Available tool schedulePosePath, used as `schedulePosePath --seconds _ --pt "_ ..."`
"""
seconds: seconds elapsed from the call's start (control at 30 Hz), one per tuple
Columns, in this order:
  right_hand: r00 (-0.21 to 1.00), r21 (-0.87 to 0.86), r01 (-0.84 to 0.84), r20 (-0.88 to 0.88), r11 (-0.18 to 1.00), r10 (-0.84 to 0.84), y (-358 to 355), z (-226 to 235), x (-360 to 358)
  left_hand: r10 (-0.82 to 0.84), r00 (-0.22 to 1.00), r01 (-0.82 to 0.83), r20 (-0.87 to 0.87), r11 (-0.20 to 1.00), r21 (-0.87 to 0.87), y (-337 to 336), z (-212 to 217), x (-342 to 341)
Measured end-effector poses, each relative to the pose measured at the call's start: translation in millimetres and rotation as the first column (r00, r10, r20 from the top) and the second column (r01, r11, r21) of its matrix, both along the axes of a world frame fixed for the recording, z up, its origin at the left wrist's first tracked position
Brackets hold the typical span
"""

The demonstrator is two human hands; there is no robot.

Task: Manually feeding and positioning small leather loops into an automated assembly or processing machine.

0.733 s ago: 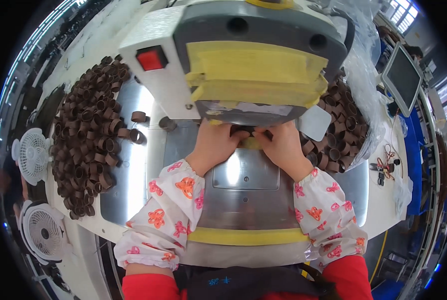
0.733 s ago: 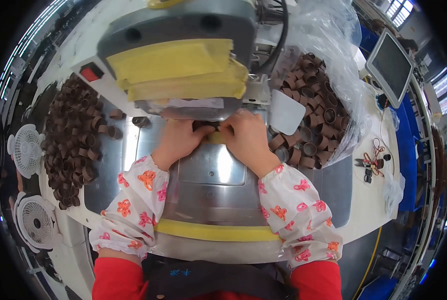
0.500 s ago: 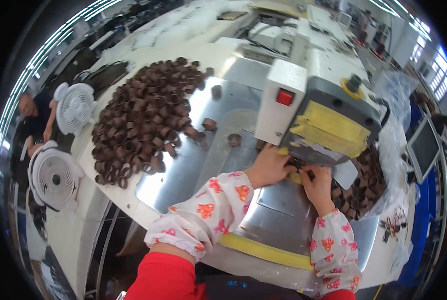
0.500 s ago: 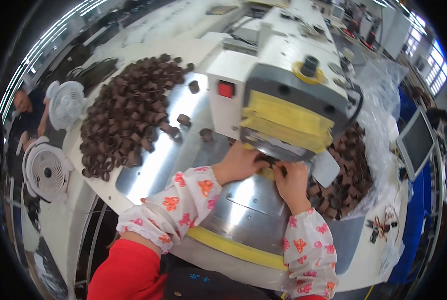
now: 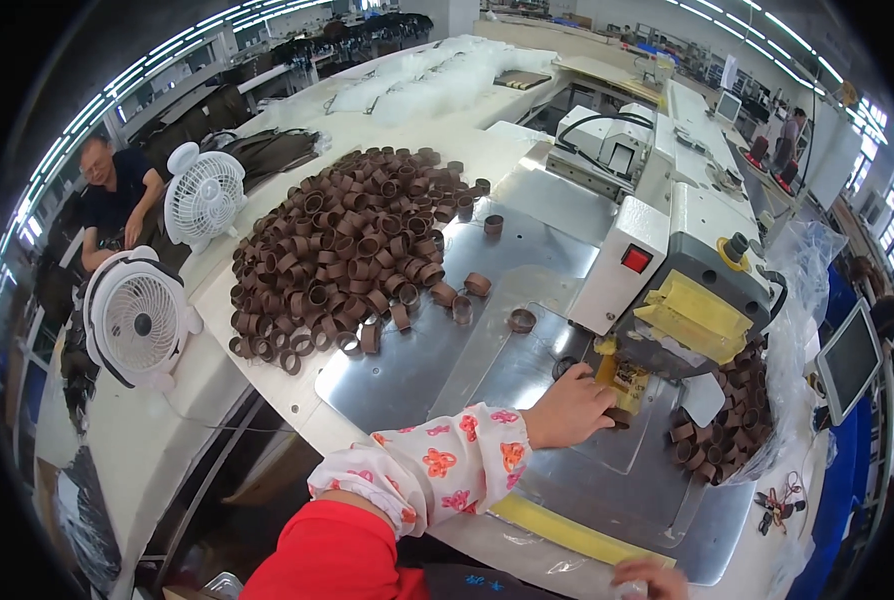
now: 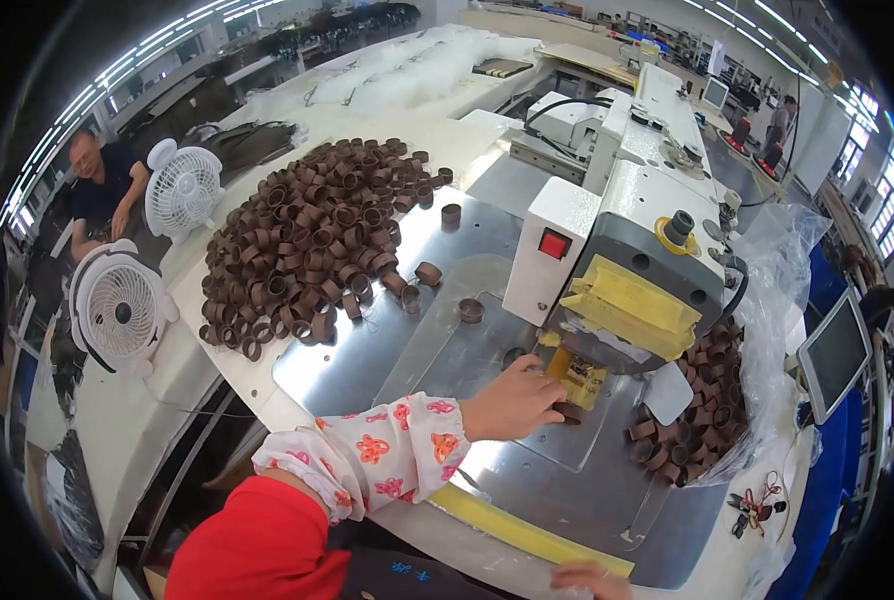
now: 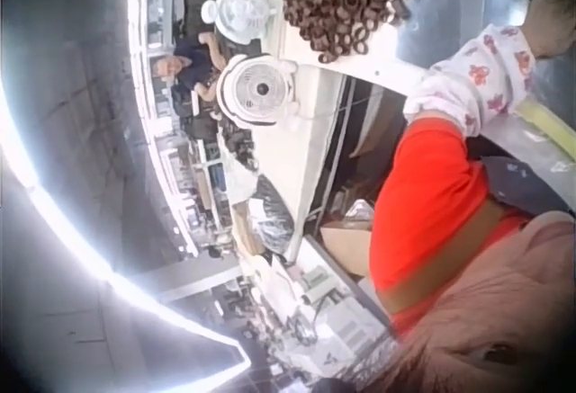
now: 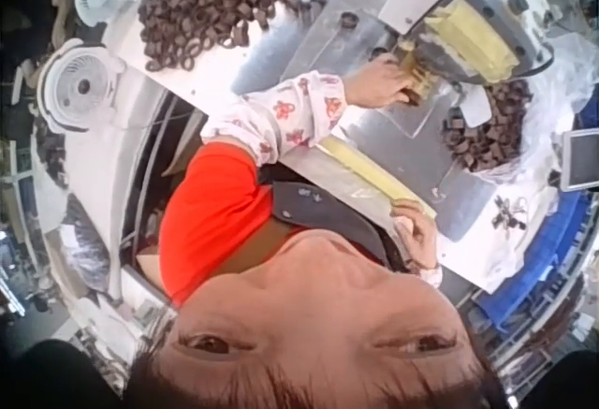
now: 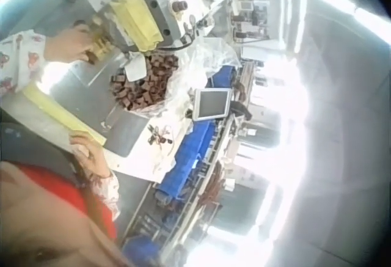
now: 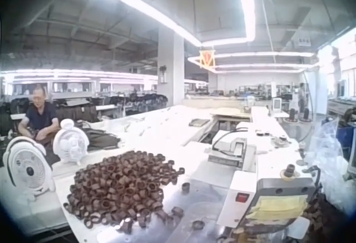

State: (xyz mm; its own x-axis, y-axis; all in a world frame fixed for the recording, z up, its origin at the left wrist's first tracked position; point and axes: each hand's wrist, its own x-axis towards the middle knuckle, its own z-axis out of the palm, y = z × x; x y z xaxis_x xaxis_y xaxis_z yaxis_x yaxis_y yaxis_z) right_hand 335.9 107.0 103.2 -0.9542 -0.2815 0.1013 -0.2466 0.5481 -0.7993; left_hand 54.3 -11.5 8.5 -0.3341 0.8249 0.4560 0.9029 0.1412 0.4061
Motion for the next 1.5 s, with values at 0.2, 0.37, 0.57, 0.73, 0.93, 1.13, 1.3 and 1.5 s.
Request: schedulePosePath --seconds 0.2,0.37,0.57,0.73,0.93,1.13,1.3,1.5 --pt "0.991 0.015 -0.086 0.100 0.996 0.084 2 -33 -15 0.018 1.000 -0.017 -0.015 0.999 0.034 -5 -16 -12" --pt "0.978 0.115 -0.148 0.165 0.982 0.128 14 -45 -10 0.001 1.000 0.000 -0.027 0.999 0.052 4 -8 -8" --pt "0.960 0.214 -0.230 0.211 0.949 0.185 32 -78 -19 0.060 0.997 -0.059 -0.042 0.997 0.041 -5 -6 -8" --pt "0.926 0.266 -0.320 0.289 0.909 0.242 46 -111 -35 0.069 0.997 -0.068 -0.026 0.997 0.030 -5 -4 -5" --pt "0.922 0.323 -0.265 0.362 0.908 0.140 53 -145 -38 0.047 0.999 -0.046 -0.007 0.996 0.080 -4 -2 -9" --pt "0.891 0.397 0.054 0.395 0.916 -0.224 73 -162 12 0.052 0.998 -0.053 0.026 0.998 0.042 4 4 -10" --pt "0.693 0.369 0.407 0.471 0.835 -0.546 24 -183 86 0.035 0.999 -0.035 0.007 0.999 -0.009 8 0 -8" --pt "0.882 -0.034 0.200 0.442 0.979 -0.164 -5 -41 52 0.116 0.989 -0.115 0.091 0.993 -0.019 2 -3 -15"
